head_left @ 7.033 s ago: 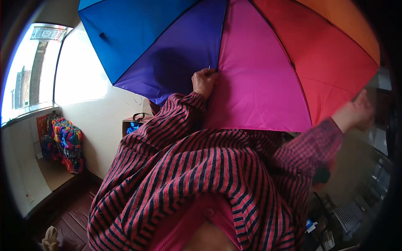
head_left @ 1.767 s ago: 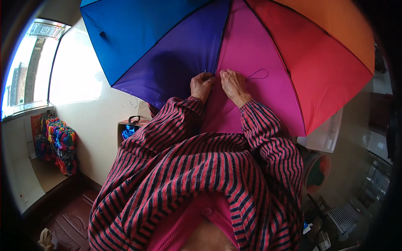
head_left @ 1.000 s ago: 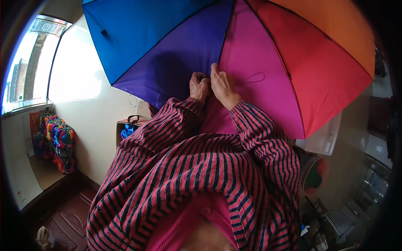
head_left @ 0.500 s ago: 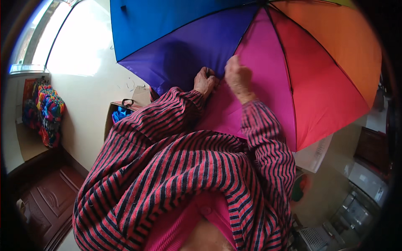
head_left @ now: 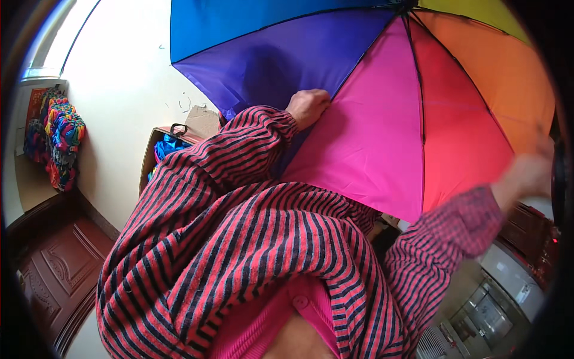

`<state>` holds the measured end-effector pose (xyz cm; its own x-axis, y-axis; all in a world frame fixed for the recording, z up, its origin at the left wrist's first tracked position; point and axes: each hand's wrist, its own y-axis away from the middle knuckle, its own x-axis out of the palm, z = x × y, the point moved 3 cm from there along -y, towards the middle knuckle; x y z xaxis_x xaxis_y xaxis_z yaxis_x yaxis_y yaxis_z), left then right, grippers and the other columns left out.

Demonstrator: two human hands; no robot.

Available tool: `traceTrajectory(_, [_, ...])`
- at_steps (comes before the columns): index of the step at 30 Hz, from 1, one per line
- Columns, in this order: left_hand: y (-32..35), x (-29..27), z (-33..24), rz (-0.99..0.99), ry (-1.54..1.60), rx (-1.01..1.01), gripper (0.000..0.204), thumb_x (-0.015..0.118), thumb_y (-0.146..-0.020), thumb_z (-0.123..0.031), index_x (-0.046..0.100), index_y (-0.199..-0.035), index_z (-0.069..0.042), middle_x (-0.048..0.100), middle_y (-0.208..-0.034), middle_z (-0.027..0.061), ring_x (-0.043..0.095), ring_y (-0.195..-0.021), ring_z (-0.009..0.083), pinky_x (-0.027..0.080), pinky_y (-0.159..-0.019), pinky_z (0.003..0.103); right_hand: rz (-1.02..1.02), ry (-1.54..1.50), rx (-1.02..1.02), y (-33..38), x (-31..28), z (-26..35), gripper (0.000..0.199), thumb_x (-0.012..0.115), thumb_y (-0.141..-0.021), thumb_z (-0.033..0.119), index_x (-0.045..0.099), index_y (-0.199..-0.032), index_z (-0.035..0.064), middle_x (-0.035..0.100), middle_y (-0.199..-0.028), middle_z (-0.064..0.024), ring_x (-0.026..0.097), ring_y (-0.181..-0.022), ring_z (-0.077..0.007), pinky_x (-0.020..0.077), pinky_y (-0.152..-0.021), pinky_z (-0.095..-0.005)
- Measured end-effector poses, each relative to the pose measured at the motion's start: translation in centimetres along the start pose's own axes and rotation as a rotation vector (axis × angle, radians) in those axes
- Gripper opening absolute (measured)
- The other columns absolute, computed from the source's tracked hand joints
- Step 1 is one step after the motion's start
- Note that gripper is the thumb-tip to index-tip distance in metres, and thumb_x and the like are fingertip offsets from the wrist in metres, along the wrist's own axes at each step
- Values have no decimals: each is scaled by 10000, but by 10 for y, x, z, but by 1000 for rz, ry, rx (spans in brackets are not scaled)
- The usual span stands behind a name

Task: Repairing the ribs and fabric of a large multicolored umbrella using a needle and thread.

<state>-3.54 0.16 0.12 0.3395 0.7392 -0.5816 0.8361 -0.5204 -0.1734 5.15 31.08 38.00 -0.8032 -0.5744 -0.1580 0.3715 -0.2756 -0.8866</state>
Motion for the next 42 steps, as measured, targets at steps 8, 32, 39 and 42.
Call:
traceTrajectory(8, [8, -8, 0, -205, 992, -905, 131, 596, -841, -115, 637, -794, 0, 627, -644, 86, 532, -501, 112, 402, -452, 240, 1306, 117, 379, 307, 181, -35, 109, 537, -829, 78, 629, -829, 19, 633, -800, -92, 624, -633, -206, 501, -539, -344])
traceTrajectory(32, [-3, 2, 2, -52, -201, -331, 106, 566, -799, -117, 580, -853, -27, 620, -695, 209, 608, -695, 410, 494, -613, 462, 296, -1247, 1115, 58, 69, -174, 115, 500, -905, 29, 573, -886, -57, 632, -876, -170, 625, -855, -274, 488, -952, -447])
traceTrajectory(39, [2, -8, -12, 310, -419, -154, 280, 514, -826, -123, 582, -1096, -103, 572, -1057, 228, 621, -791, 368, 512, -705, 442, 162, -731, 1232, 46, 7, -161, 124, 425, -977, 60, 511, -972, -30, 386, -677, -16, 425, -627, -120, 482, -799, -300])
traceTrajectory(42, [14, -4, -8, 472, -532, -39, 411, 492, -832, -85, 533, -1235, -152, 450, -1320, 228, 623, -846, 331, 523, -726, 421, 313, -1100, 1225, 59, 15, -115, 107, 432, -974, 54, 504, -955, -23, 325, -677, -2, 349, -604, -106, 416, -695, -269])
